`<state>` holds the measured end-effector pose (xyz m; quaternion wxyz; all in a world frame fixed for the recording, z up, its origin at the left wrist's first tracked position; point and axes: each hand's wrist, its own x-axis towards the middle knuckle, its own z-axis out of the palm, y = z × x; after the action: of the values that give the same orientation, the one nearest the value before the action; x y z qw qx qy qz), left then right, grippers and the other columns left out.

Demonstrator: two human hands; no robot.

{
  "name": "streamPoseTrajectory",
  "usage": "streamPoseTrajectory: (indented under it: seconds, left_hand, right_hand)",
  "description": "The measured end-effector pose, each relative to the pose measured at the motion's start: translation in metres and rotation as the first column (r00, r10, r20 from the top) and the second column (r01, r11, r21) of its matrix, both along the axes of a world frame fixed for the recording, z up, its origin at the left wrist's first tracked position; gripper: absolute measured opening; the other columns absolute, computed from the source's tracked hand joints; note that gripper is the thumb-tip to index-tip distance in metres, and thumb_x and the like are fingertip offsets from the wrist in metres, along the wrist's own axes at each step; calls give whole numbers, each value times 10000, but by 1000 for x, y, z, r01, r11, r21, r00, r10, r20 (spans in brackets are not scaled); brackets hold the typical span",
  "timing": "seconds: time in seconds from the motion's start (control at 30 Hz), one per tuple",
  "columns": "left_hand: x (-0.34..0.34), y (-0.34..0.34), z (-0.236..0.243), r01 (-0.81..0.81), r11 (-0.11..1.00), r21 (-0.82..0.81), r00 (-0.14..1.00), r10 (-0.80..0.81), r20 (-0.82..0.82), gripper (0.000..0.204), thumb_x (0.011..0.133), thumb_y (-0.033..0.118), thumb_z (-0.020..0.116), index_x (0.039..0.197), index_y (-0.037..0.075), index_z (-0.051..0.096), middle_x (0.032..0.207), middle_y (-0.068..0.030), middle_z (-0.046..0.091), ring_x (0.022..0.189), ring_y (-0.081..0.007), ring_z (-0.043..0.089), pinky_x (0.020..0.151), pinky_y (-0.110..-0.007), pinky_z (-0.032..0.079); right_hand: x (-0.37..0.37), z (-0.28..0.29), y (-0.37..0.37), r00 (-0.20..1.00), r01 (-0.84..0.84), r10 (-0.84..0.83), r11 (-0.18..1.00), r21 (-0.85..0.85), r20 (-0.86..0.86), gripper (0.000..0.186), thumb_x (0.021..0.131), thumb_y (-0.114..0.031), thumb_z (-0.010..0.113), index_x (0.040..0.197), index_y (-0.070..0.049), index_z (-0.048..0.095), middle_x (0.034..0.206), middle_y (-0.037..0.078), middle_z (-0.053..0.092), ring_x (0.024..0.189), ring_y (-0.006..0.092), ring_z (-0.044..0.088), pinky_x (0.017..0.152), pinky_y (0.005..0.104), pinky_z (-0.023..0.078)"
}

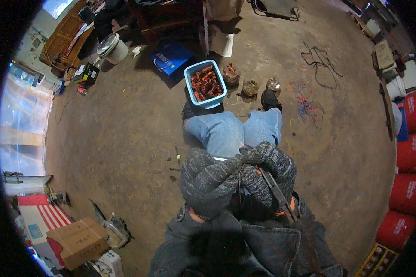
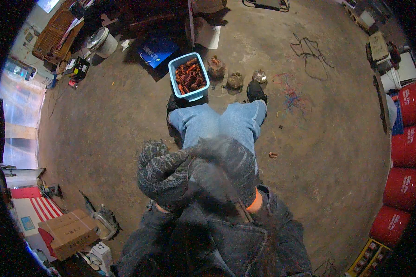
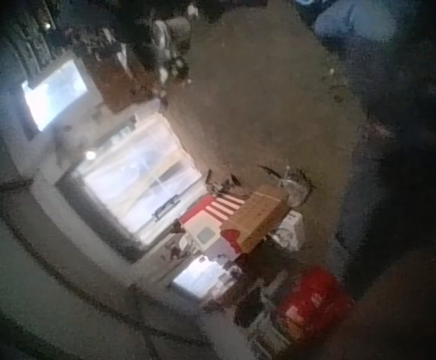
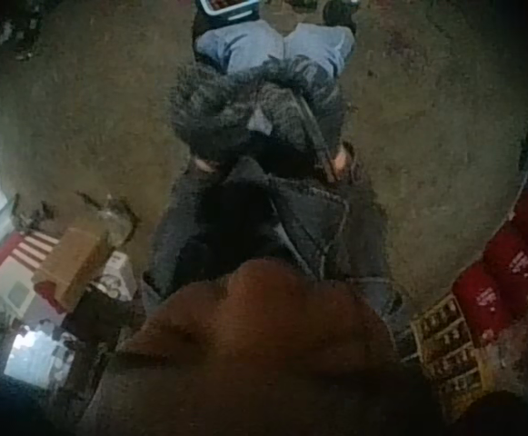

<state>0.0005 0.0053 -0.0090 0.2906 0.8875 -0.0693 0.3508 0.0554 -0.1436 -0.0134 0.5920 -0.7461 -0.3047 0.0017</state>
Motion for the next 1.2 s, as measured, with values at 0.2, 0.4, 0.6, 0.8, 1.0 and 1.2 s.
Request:
streamPoseTrajectory:
  seconds: [0.2,0.4,0.6,0.8,1.0,1.2]
  left_hand:
    - [-12,-6,-6,-59,994,92,995,66,-70,238,596,148,717,824,82,701,742,-79,593,699,-301,547,649,-433,430]
    - [-15,-10,-8,-90,986,142,996,88,16,283,648,185,722,909,77,699,828,-137,600,780,-309,564,706,-431,442]
    - [-33,3,-17,69,975,211,997,-73,14,303,749,303,638,929,66,691,984,-135,622,948,-335,565,868,-483,420]
    - [-10,-16,-36,-553,779,296,832,504,231,263,780,306,618,870,66,678,890,-95,629,812,-303,580,751,-457,454]
    - [-3,8,-14,-429,798,-422,864,500,67,113,649,-74,612,719,14,600,753,-59,585,696,-190,544,653,-320,452]
    - [-6,2,2,-326,867,-378,929,367,41,169,577,-103,633,706,5,612,704,-95,578,670,-224,552,639,-351,450]
  right_hand:
    - [0,-6,-6,976,44,-31,998,-55,214,232,769,-81,563,992,-86,622,922,88,598,857,257,569,772,365,456]
    - [2,-5,-2,936,92,-66,994,-59,346,161,684,-144,663,787,-26,630,781,124,622,707,276,609,707,363,474]
    - [-6,-3,2,933,121,-85,989,-83,349,155,703,-133,652,814,-27,628,801,120,624,722,261,608,704,353,477]
    - [-7,-7,3,933,136,-97,987,-87,347,151,723,-122,642,841,-28,626,820,116,625,736,246,608,701,343,479]
    - [-8,-18,3,942,156,-118,983,-98,314,149,743,-111,632,867,-29,624,840,112,627,750,232,607,698,333,482]
    - [-7,2,-7,976,138,-130,990,-33,176,149,762,-100,621,894,-31,622,859,108,629,765,217,606,695,323,485]
